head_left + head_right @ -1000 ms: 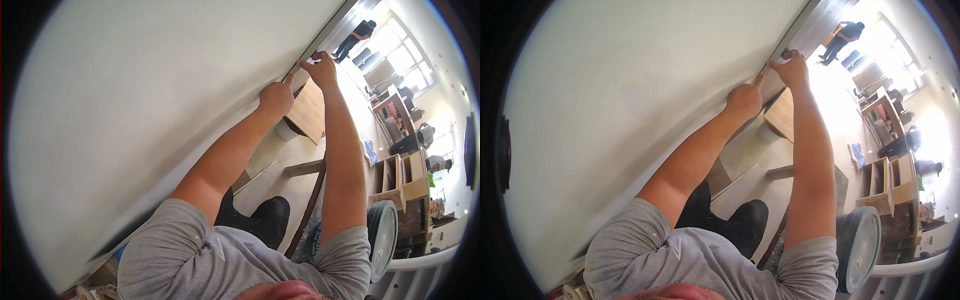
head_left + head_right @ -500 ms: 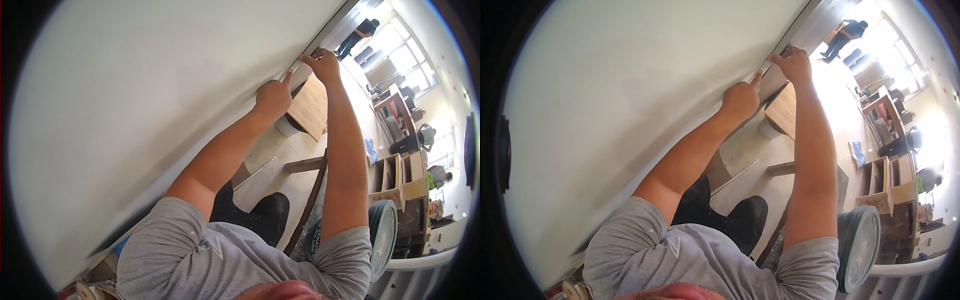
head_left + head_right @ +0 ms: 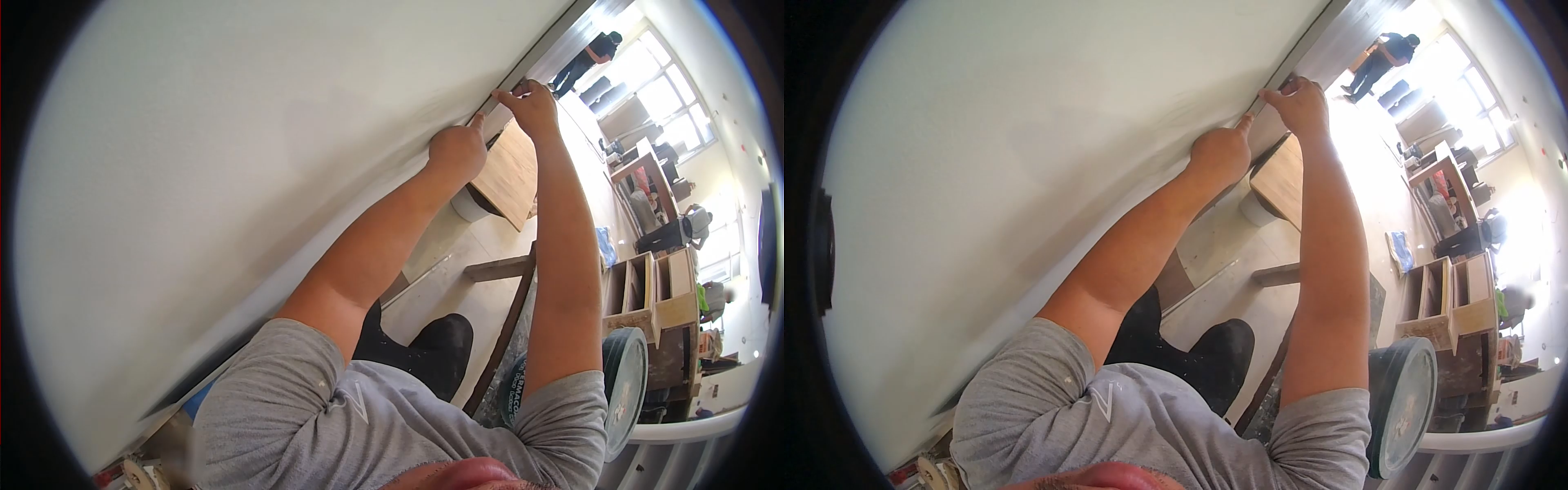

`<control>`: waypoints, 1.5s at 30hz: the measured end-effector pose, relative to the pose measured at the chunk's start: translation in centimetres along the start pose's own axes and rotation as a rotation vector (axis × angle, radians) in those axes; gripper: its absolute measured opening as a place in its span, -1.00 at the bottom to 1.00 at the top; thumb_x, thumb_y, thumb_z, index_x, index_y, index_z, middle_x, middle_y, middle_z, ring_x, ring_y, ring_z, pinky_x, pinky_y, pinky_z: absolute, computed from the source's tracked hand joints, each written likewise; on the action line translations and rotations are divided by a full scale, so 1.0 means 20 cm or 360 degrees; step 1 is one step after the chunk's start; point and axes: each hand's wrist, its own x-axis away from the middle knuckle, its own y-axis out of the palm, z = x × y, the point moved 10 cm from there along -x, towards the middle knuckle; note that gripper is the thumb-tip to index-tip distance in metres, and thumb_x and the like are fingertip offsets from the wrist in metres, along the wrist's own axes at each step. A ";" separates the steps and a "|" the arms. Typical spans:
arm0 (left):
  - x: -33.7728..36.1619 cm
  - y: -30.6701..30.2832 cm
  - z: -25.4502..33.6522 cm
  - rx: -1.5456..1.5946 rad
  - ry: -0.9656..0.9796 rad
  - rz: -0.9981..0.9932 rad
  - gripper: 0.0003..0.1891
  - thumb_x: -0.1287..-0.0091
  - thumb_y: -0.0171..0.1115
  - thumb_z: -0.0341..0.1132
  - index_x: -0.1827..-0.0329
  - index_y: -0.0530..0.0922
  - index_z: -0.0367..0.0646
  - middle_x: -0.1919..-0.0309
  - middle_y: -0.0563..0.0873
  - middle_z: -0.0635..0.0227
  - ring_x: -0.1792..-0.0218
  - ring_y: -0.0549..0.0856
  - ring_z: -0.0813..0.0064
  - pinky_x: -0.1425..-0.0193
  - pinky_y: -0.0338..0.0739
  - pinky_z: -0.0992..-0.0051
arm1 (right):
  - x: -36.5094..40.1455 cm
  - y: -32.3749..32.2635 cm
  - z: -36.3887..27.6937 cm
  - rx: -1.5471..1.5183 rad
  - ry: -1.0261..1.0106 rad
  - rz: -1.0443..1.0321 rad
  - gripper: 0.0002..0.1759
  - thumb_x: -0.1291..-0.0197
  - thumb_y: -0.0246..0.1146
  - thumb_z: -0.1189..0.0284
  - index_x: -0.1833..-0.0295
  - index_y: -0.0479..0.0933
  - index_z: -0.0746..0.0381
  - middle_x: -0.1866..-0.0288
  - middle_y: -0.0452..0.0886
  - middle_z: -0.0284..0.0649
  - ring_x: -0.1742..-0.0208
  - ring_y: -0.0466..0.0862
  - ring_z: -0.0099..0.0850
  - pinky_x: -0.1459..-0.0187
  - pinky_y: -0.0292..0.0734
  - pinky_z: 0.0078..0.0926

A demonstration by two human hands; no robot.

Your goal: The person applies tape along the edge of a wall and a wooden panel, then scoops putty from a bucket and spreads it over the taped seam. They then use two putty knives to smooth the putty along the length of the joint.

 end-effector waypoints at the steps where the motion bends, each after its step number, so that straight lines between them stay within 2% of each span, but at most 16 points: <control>1: 0.00 0.00 0.00 0.0011 -0.0004 0.0000 -0.35 -0.34 -0.03 -0.39 -0.57 0.31 -0.12 0.23 0.79 -0.08 0.18 0.80 -0.03 0.02 0.68 0.06 | 0.00 0.01 0.00 0.0012 0.0009 -0.0033 -0.35 0.12 0.56 -0.04 0.24 0.60 0.36 0.18 0.65 0.03 0.14 0.70 -0.16 0.10 0.60 -0.23; 7: -0.01 0.01 0.00 0.0009 -0.0025 -0.0040 -0.35 -0.34 -0.05 -0.39 -0.58 0.30 -0.11 0.21 0.79 -0.07 0.17 0.80 -0.02 0.01 0.68 0.05 | 0.03 0.01 -0.02 0.0104 0.0021 0.0006 -0.29 0.11 0.57 -0.01 0.04 0.59 0.35 -0.02 0.61 0.02 0.01 0.69 -0.14 -0.03 0.60 -0.24; 11: 0.00 -0.01 0.01 0.0012 -0.0031 -0.0079 -0.33 -0.33 -0.04 -0.41 -0.59 0.29 -0.09 0.22 0.79 -0.07 0.17 0.80 -0.01 0.04 0.69 0.07 | 0.07 0.07 -0.03 0.0224 0.0024 0.0018 -0.26 0.08 0.56 0.01 -0.09 0.55 0.31 -0.04 0.61 -0.08 -0.11 0.65 -0.17 -0.13 0.58 -0.23; 13: 0.01 0.00 0.00 -0.0056 -0.0014 -0.0059 -0.36 -0.39 0.00 -0.36 -0.59 0.28 -0.10 0.21 0.80 0.01 0.19 0.81 0.06 0.07 0.70 0.11 | 0.09 0.10 -0.03 0.0200 0.0005 0.0046 -0.26 0.07 0.56 0.02 -0.12 0.54 0.28 -0.05 0.60 -0.12 -0.15 0.63 -0.20 -0.15 0.57 -0.22; 14: 0.01 0.02 -0.01 -0.0090 -0.0005 -0.0050 -0.38 -0.42 0.01 -0.34 -0.59 0.28 -0.10 0.21 0.80 0.04 0.20 0.81 0.09 0.08 0.71 0.14 | 0.10 0.09 -0.05 0.0182 -0.0054 0.0084 -0.30 0.08 0.57 0.03 -0.04 0.56 0.31 -0.01 0.61 -0.09 -0.11 0.63 -0.18 -0.11 0.56 -0.22; 16: 0.06 0.03 -0.05 -0.0015 0.0065 0.0178 -0.45 -0.44 0.06 -0.30 -0.52 0.37 -0.12 0.28 0.76 0.03 0.25 0.78 0.05 0.15 0.68 0.10 | 0.12 0.07 -0.09 0.0146 -0.0164 0.0154 -0.37 0.10 0.59 0.06 0.12 0.59 0.35 0.08 0.63 -0.03 -0.01 0.63 -0.15 -0.02 0.54 -0.23; 20: 0.28 -0.01 -0.16 0.0304 0.0334 0.0607 -0.56 -0.47 0.18 -0.27 -0.37 0.51 -0.16 0.38 0.67 0.09 0.37 0.70 0.04 0.25 0.59 0.07 | 0.10 0.08 -0.06 0.0147 -0.0187 0.0165 -0.36 0.11 0.59 0.03 0.12 0.60 0.35 0.11 0.63 -0.04 0.01 0.61 -0.16 0.00 0.53 -0.22; 23: 0.50 -0.06 -0.23 0.0338 0.0425 0.0744 -0.60 -0.44 0.23 -0.34 -0.33 0.56 -0.15 0.42 0.61 0.11 0.41 0.64 0.07 0.28 0.55 0.12 | 0.07 0.11 -0.01 0.0158 -0.0216 0.0142 -0.34 0.12 0.59 -0.01 0.17 0.60 0.35 0.14 0.64 -0.05 0.02 0.59 -0.17 0.01 0.53 -0.21; 26: 0.62 -0.01 -0.32 0.0297 0.0388 0.0662 -0.60 -0.42 0.25 -0.37 -0.31 0.57 -0.15 0.43 0.60 0.14 0.44 0.63 0.11 0.30 0.55 0.17 | 0.06 0.14 0.02 0.0284 -0.0005 -0.0080 -0.29 0.07 0.55 -0.05 -0.02 0.57 0.27 -0.13 0.56 -0.07 -0.14 0.63 -0.17 -0.13 0.57 -0.22; 27: 0.64 0.02 -0.34 0.0256 0.0381 0.0637 -0.58 -0.41 0.24 -0.37 -0.34 0.56 -0.13 0.42 0.59 0.15 0.44 0.63 0.12 0.31 0.55 0.17 | 0.06 0.14 0.02 0.0254 0.0028 -0.0103 -0.29 0.07 0.55 -0.06 -0.03 0.58 0.26 -0.15 0.55 -0.07 -0.13 0.63 -0.17 -0.12 0.57 -0.23; 30: 0.65 0.11 -0.40 0.0118 0.0327 0.0537 -0.53 -0.41 0.18 -0.37 -0.41 0.52 -0.09 0.40 0.57 0.17 0.43 0.63 0.14 0.33 0.57 0.17 | 0.08 0.13 0.00 0.0236 0.0034 -0.0120 -0.30 0.06 0.54 -0.04 -0.04 0.59 0.26 -0.08 0.58 -0.10 -0.16 0.62 -0.19 -0.13 0.57 -0.24; 31: 0.63 0.15 -0.41 0.0060 0.0285 0.0482 -0.52 -0.42 0.16 -0.37 -0.42 0.51 -0.09 0.39 0.58 0.17 0.42 0.64 0.14 0.32 0.60 0.18 | 0.08 0.13 -0.03 0.0199 -0.0056 -0.0101 -0.31 0.05 0.54 -0.01 -0.06 0.60 0.27 0.02 0.62 -0.16 -0.19 0.59 -0.22 -0.12 0.55 -0.25; 34: 0.54 0.25 -0.43 -0.0073 0.0136 0.0317 -0.50 -0.42 0.10 -0.36 -0.45 0.49 -0.11 0.35 0.61 0.16 0.39 0.68 0.12 0.27 0.66 0.20 | 0.10 0.09 -0.06 0.0115 -0.0237 0.0125 -0.36 0.12 0.61 -0.01 0.26 0.61 0.36 0.19 0.68 -0.02 -0.03 0.62 -0.16 0.00 0.54 -0.23; 35: 0.51 0.29 -0.44 -0.0111 0.0085 0.0258 -0.49 -0.41 0.08 -0.36 -0.45 0.48 -0.12 0.33 0.63 0.15 0.38 0.70 0.11 0.26 0.68 0.20 | 0.12 0.08 -0.10 0.0107 -0.0233 0.0102 -0.37 0.12 0.60 -0.01 0.25 0.61 0.36 0.17 0.68 0.00 -0.03 0.62 -0.13 -0.02 0.54 -0.22; 38: 0.43 0.37 -0.45 -0.0124 0.0108 0.0364 -0.52 -0.44 0.12 -0.30 -0.43 0.51 -0.11 0.40 0.65 0.16 0.41 0.70 0.14 0.31 0.65 0.21 | 0.12 0.08 -0.10 0.0101 -0.0247 0.0072 -0.37 0.11 0.60 -0.02 0.25 0.61 0.35 0.15 0.67 0.00 -0.04 0.61 -0.11 -0.03 0.54 -0.21; 45: 0.28 0.47 -0.43 -0.0021 -0.0047 0.0084 -0.49 -0.44 0.06 -0.32 -0.48 0.45 -0.10 0.28 0.71 0.03 0.29 0.76 0.05 0.22 0.68 0.13 | 0.07 0.12 0.00 0.0170 -0.0203 0.0107 -0.36 0.10 0.59 -0.01 0.20 0.60 0.35 0.12 0.63 -0.01 -0.01 0.62 -0.11 -0.02 0.55 -0.20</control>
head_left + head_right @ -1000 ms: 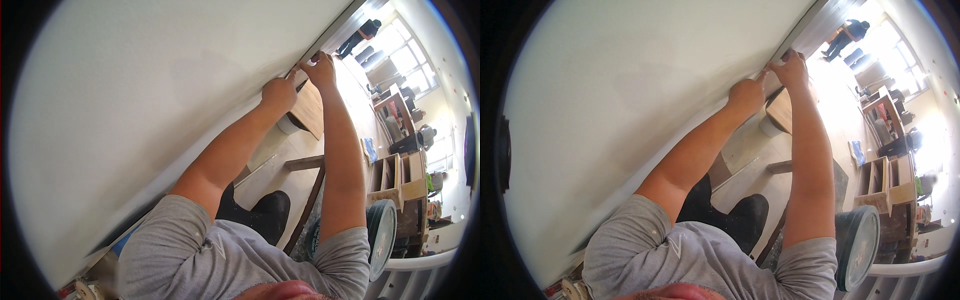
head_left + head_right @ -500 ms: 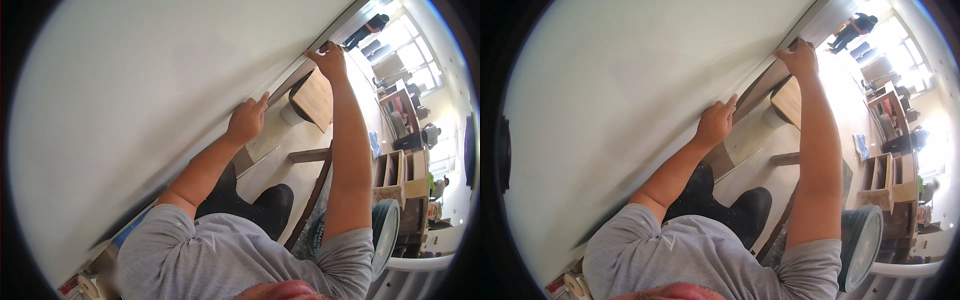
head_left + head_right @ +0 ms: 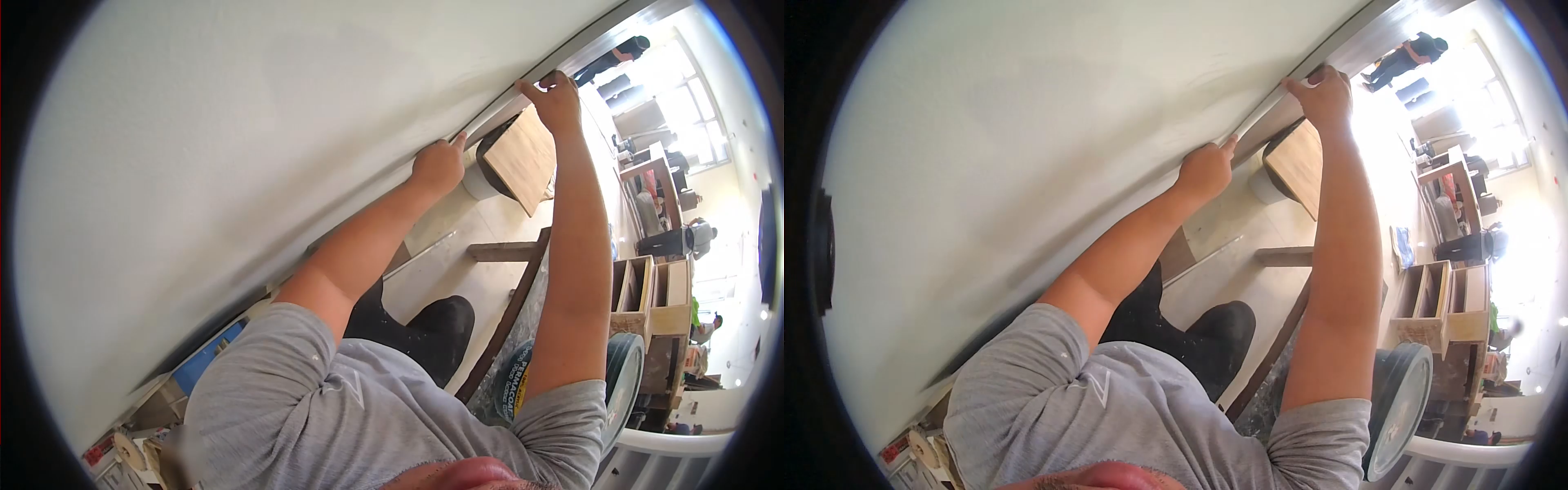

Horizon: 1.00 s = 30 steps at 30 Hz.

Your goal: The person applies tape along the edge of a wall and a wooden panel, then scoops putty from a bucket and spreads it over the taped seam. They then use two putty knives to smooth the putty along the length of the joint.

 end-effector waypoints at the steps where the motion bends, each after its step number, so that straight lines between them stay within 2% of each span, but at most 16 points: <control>1: -0.01 0.01 0.00 0.0004 -0.0026 -0.0028 -0.48 -0.44 0.05 -0.32 -0.48 0.45 -0.09 0.26 0.72 0.01 0.27 0.76 0.03 0.20 0.68 0.11 | 0.00 0.00 0.00 0.0023 0.0013 -0.0015 -0.35 0.10 0.58 0.00 0.16 0.59 0.35 0.09 0.62 -0.01 0.01 0.63 -0.12 -0.02 0.55 -0.22; 5: -0.04 0.03 0.01 0.0014 -0.0055 -0.0065 -0.46 -0.43 0.01 -0.33 -0.50 0.42 -0.06 0.23 0.72 -0.02 0.23 0.77 -0.02 0.14 0.69 0.08 | 0.01 -0.01 -0.03 0.0059 0.0009 -0.0029 -0.36 0.10 0.59 0.03 0.14 0.58 0.35 0.07 0.60 -0.02 0.02 0.63 -0.13 -0.02 0.55 -0.24; 11: -0.05 0.01 0.02 0.0020 -0.0099 -0.0035 -0.43 -0.35 -0.01 -0.38 -0.48 0.45 -0.11 0.26 0.75 -0.04 0.24 0.79 -0.01 0.15 0.70 0.08 | 0.04 -0.01 -0.04 0.0035 -0.0001 0.0008 -0.38 0.10 0.59 0.06 0.13 0.58 0.34 0.07 0.60 -0.02 0.04 0.64 -0.12 -0.02 0.55 -0.23; 30: -0.07 -0.01 0.05 0.0028 -0.0110 -0.0085 -0.46 -0.38 -0.03 -0.38 -0.46 0.47 -0.14 0.28 0.77 -0.03 0.24 0.80 0.02 0.13 0.71 0.11 | 0.02 0.02 -0.02 0.0106 0.0005 -0.0030 -0.35 0.08 0.59 0.05 0.07 0.59 0.34 0.03 0.60 -0.02 -0.03 0.64 -0.13 -0.06 0.55 -0.24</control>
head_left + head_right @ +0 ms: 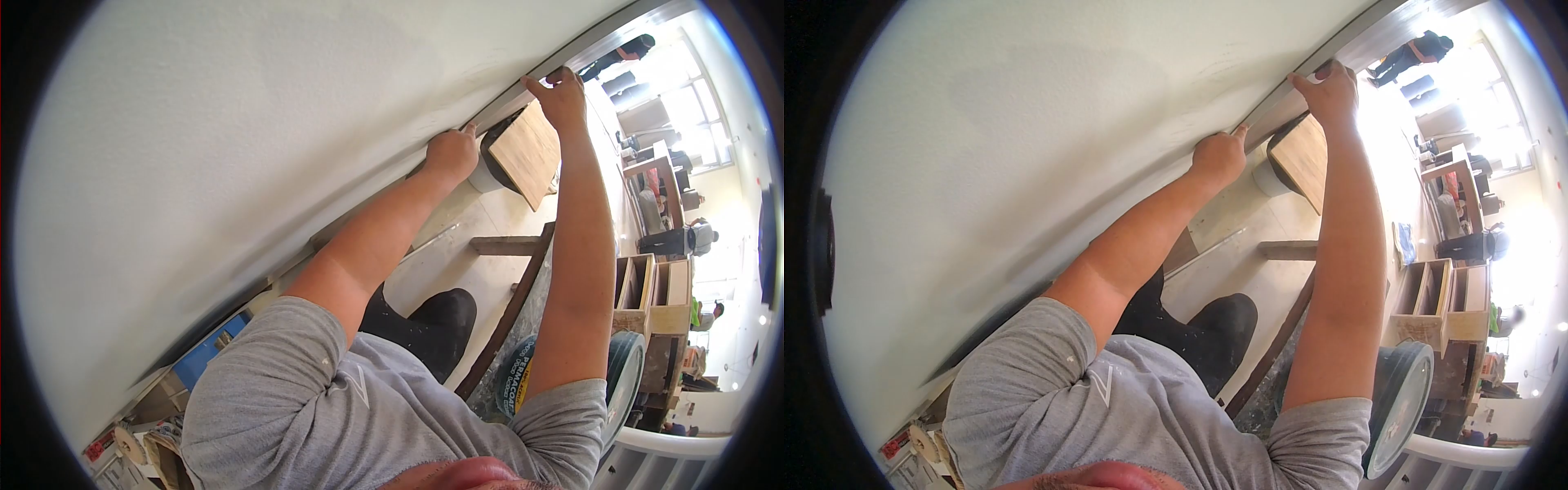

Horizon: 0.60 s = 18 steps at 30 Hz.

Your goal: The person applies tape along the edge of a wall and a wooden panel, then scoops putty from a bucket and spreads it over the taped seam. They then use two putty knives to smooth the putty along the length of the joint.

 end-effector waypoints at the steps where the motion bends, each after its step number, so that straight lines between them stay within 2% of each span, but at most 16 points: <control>1: 0.00 0.00 0.00 -0.0005 0.0003 0.0003 -0.46 -0.38 -0.04 -0.38 -0.46 0.47 -0.14 0.27 0.77 -0.03 0.24 0.80 0.03 0.13 0.71 0.11 | 0.00 0.00 0.00 -0.0001 0.0010 0.0001 -0.35 0.08 0.59 0.05 0.06 0.59 0.34 0.02 0.60 -0.03 -0.03 0.64 -0.13 -0.06 0.55 -0.24; 5: -0.01 0.00 0.00 0.0005 0.0006 0.0010 -0.46 -0.38 -0.04 -0.38 -0.46 0.47 -0.14 0.28 0.78 -0.02 0.26 0.80 0.03 0.13 0.71 0.11 | 0.00 0.02 0.02 0.0024 0.0033 -0.0008 -0.35 0.07 0.58 0.06 0.03 0.59 0.33 0.00 0.59 -0.05 -0.03 0.64 -0.14 -0.07 0.55 -0.23; 8: -0.01 0.01 0.00 0.0028 -0.0011 -0.0009 -0.46 -0.38 -0.04 -0.39 -0.45 0.47 -0.14 0.30 0.78 -0.02 0.27 0.80 0.03 0.13 0.71 0.10 | 0.04 0.07 0.01 -0.0083 -0.0029 0.0020 -0.33 0.09 0.59 0.01 0.13 0.59 0.38 0.14 0.65 -0.03 -0.04 0.62 -0.11 -0.06 0.55 -0.19; 12: -0.01 0.02 -0.02 0.0035 0.0007 0.0037 -0.44 -0.36 -0.04 -0.39 -0.46 0.46 -0.13 0.32 0.78 -0.01 0.28 0.80 0.03 0.12 0.70 0.09 | 0.14 0.23 0.04 -0.0055 0.0221 -0.0170 -0.32 0.09 0.57 0.07 -0.05 0.57 0.30 -0.09 0.55 -0.09 -0.12 0.62 -0.15 -0.14 0.57 -0.20; 15: 0.00 0.02 -0.02 0.0043 -0.0005 -0.0011 -0.43 -0.35 -0.04 -0.39 -0.48 0.44 -0.10 0.31 0.79 -0.01 0.26 0.80 0.02 0.11 0.70 0.09 | 0.24 0.30 0.03 -0.0140 0.0317 -0.0172 -0.39 0.05 0.53 0.08 0.02 0.57 0.30 -0.14 0.54 -0.06 -0.15 0.62 -0.15 -0.15 0.56 -0.20; 18: 0.02 0.01 -0.02 0.0037 -0.0022 -0.0065 -0.41 -0.35 -0.04 -0.39 -0.51 0.41 -0.06 0.28 0.79 0.00 0.25 0.80 0.02 0.11 0.70 0.08 | 0.26 0.38 0.06 -0.0114 0.0183 -0.0097 -0.43 0.02 0.50 0.09 0.07 0.57 0.30 -0.21 0.53 -0.06 -0.20 0.61 -0.14 -0.17 0.55 -0.19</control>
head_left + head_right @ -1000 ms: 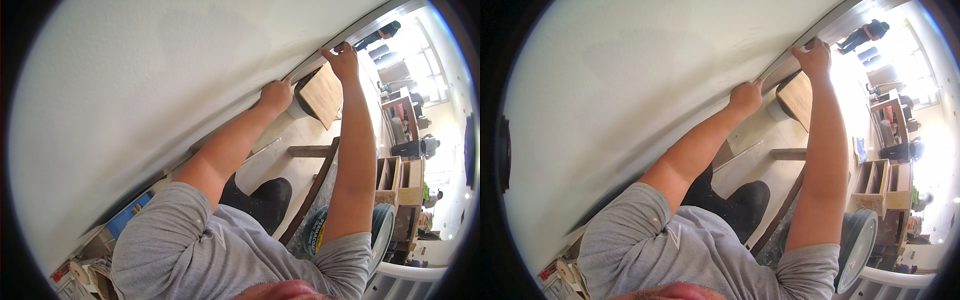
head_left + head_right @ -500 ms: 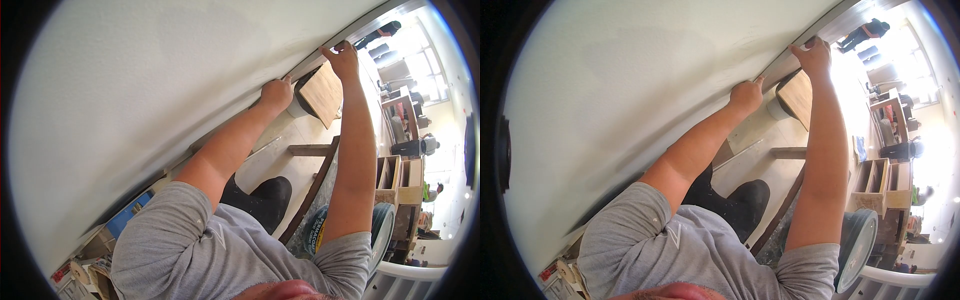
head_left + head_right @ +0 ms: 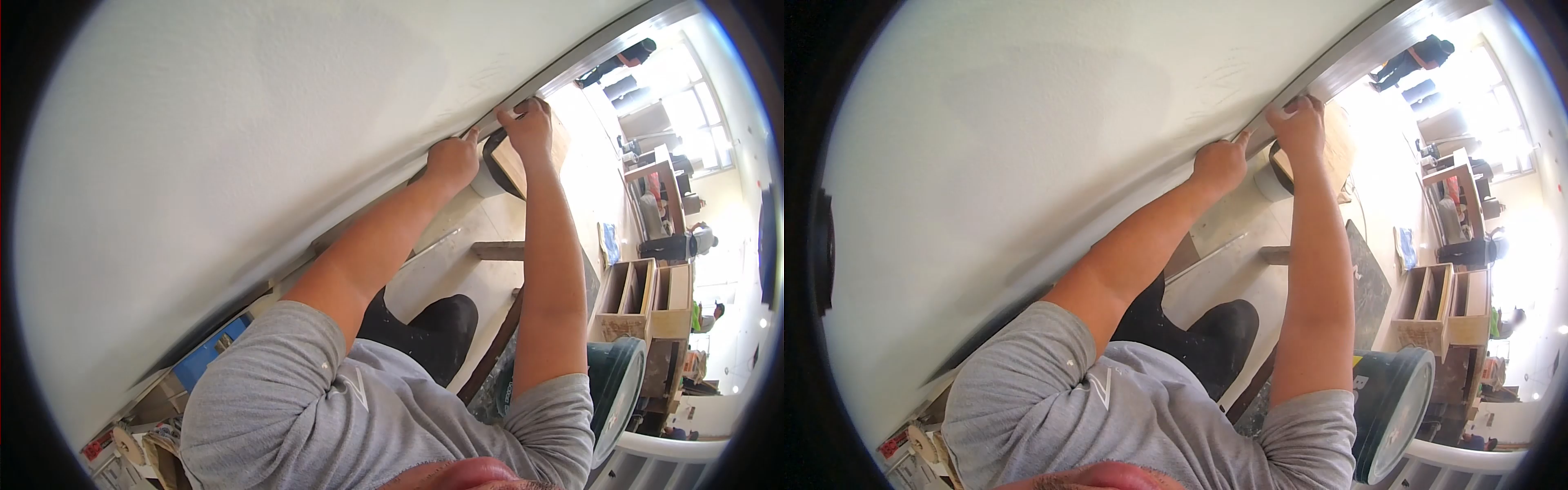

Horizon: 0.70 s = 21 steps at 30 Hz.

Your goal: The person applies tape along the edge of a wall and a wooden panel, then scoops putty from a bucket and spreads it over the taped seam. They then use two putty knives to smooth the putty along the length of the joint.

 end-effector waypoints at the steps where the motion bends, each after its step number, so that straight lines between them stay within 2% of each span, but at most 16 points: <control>1: 0.00 0.01 0.00 -0.0009 0.0002 0.0005 -0.40 -0.35 -0.04 -0.39 -0.52 0.40 -0.05 0.27 0.79 0.00 0.24 0.80 0.01 0.11 0.70 0.08 | 0.02 0.02 0.00 0.0006 0.0021 -0.0033 -0.44 0.02 0.50 0.09 0.08 0.57 0.30 -0.23 0.52 -0.06 -0.22 0.60 -0.14 -0.18 0.54 -0.19; 8: 0.02 0.04 -0.03 -0.0051 0.0040 0.0011 -0.37 -0.35 -0.02 -0.43 -0.55 0.35 -0.03 0.24 0.76 0.00 0.22 0.78 0.03 0.09 0.69 0.10 | 0.09 0.21 0.04 0.0001 0.0097 -0.0163 -0.42 0.01 0.50 0.10 0.03 0.57 0.32 -0.27 0.50 -0.07 -0.27 0.57 -0.13 -0.21 0.53 -0.20; 14: 0.23 -0.01 -0.16 0.0364 0.0390 0.0457 -0.56 -0.48 0.11 -0.30 -0.42 0.50 -0.08 0.33 0.68 0.12 0.33 0.70 0.05 0.22 0.61 0.11 | 0.10 0.21 0.03 -0.0001 0.0117 -0.0162 -0.40 0.00 0.52 0.10 0.02 0.57 0.34 -0.27 0.51 -0.09 -0.27 0.57 -0.17 -0.20 0.54 -0.23; 17: 0.37 -0.07 -0.22 0.0402 0.0448 0.0590 -0.62 -0.50 0.15 -0.25 -0.34 0.57 -0.09 0.37 0.63 0.12 0.38 0.67 0.07 0.28 0.59 0.15 | 0.11 0.21 0.04 0.0006 0.0141 -0.0180 -0.41 0.00 0.52 0.10 0.03 0.57 0.33 -0.27 0.51 -0.10 -0.26 0.58 -0.17 -0.19 0.55 -0.23; 19: 0.41 -0.02 -0.26 0.0242 0.0388 0.0516 -0.61 -0.48 0.15 -0.29 -0.35 0.57 -0.09 0.39 0.61 0.13 0.40 0.66 0.10 0.30 0.58 0.19 | 0.11 0.21 0.04 0.0010 0.0165 -0.0208 -0.41 0.00 0.52 0.09 0.04 0.57 0.33 -0.27 0.50 -0.11 -0.25 0.58 -0.17 -0.19 0.55 -0.22; 21: 0.42 0.03 -0.29 0.0128 0.0344 0.0460 -0.59 -0.47 0.16 -0.31 -0.36 0.56 -0.08 0.42 0.59 0.14 0.43 0.65 0.11 0.31 0.59 0.21 | 0.11 0.21 0.04 0.0010 0.0122 -0.0118 -0.37 0.03 0.53 0.04 0.06 0.59 0.36 -0.09 0.58 -0.08 -0.13 0.63 -0.16 -0.10 0.58 -0.22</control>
